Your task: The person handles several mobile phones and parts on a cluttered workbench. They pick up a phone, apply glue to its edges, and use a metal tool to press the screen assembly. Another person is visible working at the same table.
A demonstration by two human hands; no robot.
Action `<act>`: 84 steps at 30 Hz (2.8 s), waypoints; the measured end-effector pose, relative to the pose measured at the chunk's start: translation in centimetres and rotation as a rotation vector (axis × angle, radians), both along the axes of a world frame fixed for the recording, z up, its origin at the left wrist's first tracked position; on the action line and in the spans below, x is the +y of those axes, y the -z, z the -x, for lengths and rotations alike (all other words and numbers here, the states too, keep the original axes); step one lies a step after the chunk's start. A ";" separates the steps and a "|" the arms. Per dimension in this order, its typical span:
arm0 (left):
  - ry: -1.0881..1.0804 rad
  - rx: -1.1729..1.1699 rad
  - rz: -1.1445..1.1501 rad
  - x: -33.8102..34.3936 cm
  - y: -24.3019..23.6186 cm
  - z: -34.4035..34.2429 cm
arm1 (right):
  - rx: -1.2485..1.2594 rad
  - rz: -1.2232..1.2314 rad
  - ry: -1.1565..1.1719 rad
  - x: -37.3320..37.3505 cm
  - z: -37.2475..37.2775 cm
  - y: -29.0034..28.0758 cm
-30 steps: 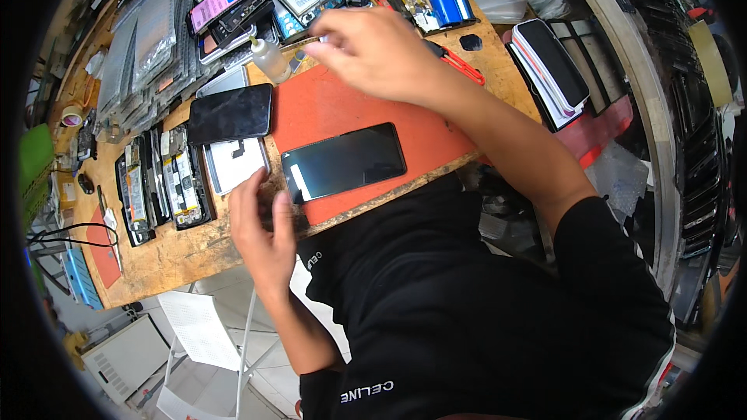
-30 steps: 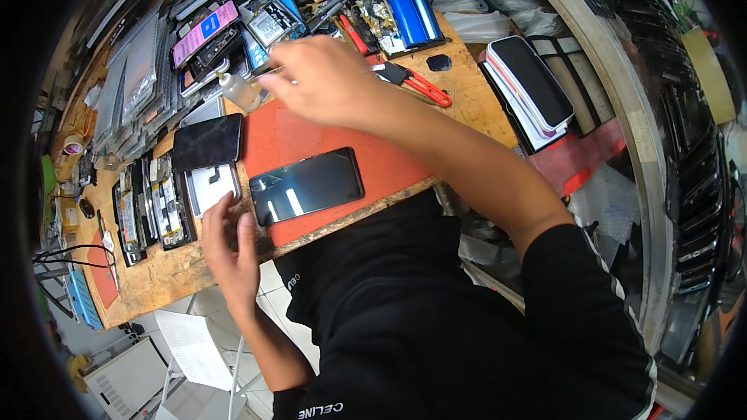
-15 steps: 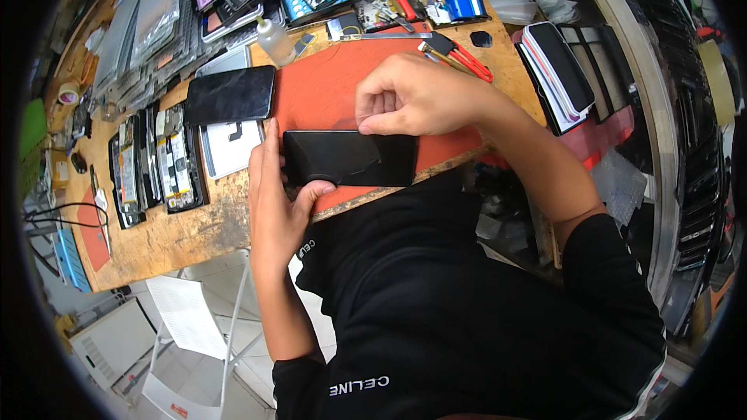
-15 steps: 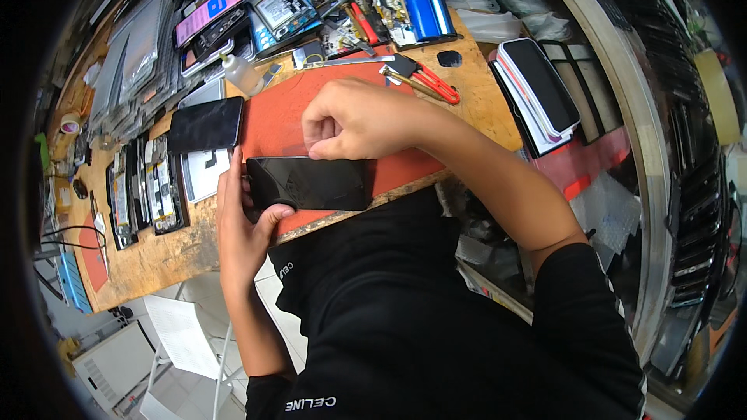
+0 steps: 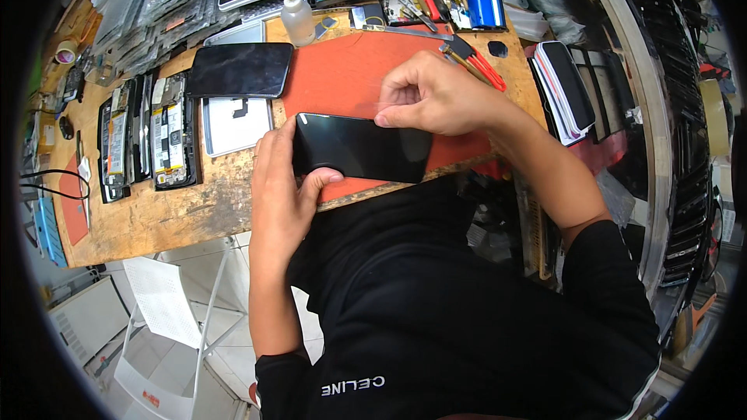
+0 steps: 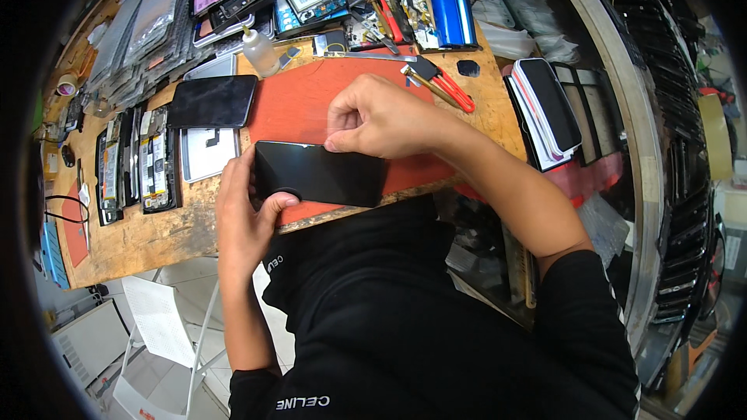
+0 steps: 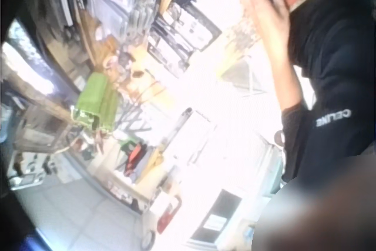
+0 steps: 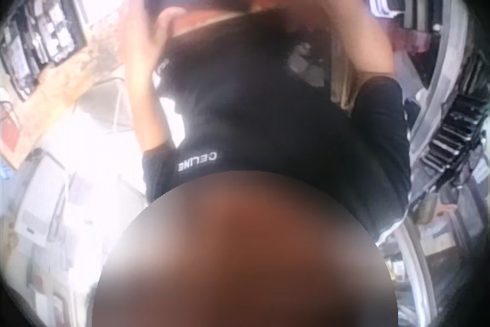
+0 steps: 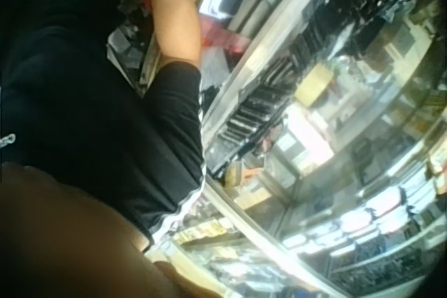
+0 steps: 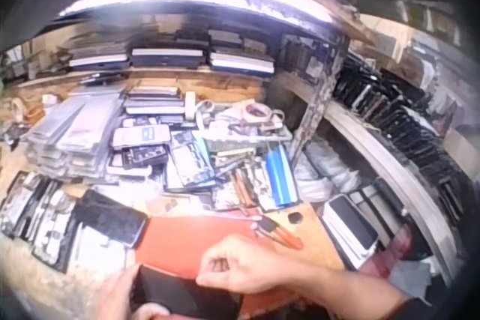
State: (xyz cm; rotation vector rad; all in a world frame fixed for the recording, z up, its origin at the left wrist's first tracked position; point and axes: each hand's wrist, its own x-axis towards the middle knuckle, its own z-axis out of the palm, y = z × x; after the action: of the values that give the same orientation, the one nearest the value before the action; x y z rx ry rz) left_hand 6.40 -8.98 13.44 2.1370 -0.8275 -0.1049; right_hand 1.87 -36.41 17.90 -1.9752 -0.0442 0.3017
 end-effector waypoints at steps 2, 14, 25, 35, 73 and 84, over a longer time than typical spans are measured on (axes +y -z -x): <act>0.022 0.027 -0.013 0.1 -0.1 0.0 | -0.017 0.001 0.032 0.2 0.2 0.2; 0.018 -0.029 0.024 0.1 -0.1 -0.1 | -0.097 -0.035 0.062 3.1 -2.3 1.3; 0.026 0.017 -0.010 0.3 -0.3 0.0 | -0.151 -0.035 0.055 5.2 -5.0 2.2; -0.054 -0.047 -0.004 -0.1 -0.2 0.4 | -0.058 0.087 -0.138 3.9 -7.2 1.0; -0.053 -0.146 0.002 0.2 0.2 0.2 | 0.083 0.211 -0.371 4.4 -10.5 -1.0; -0.126 -0.167 0.017 0.1 0.9 0.5 | 0.023 0.161 -0.332 3.8 -9.6 -0.8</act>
State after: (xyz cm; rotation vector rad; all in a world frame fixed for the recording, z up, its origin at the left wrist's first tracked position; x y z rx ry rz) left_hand 5.86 -8.91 12.57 2.1976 -0.7827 0.1465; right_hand 11.49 -32.61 18.66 -2.1218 -0.3442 0.5581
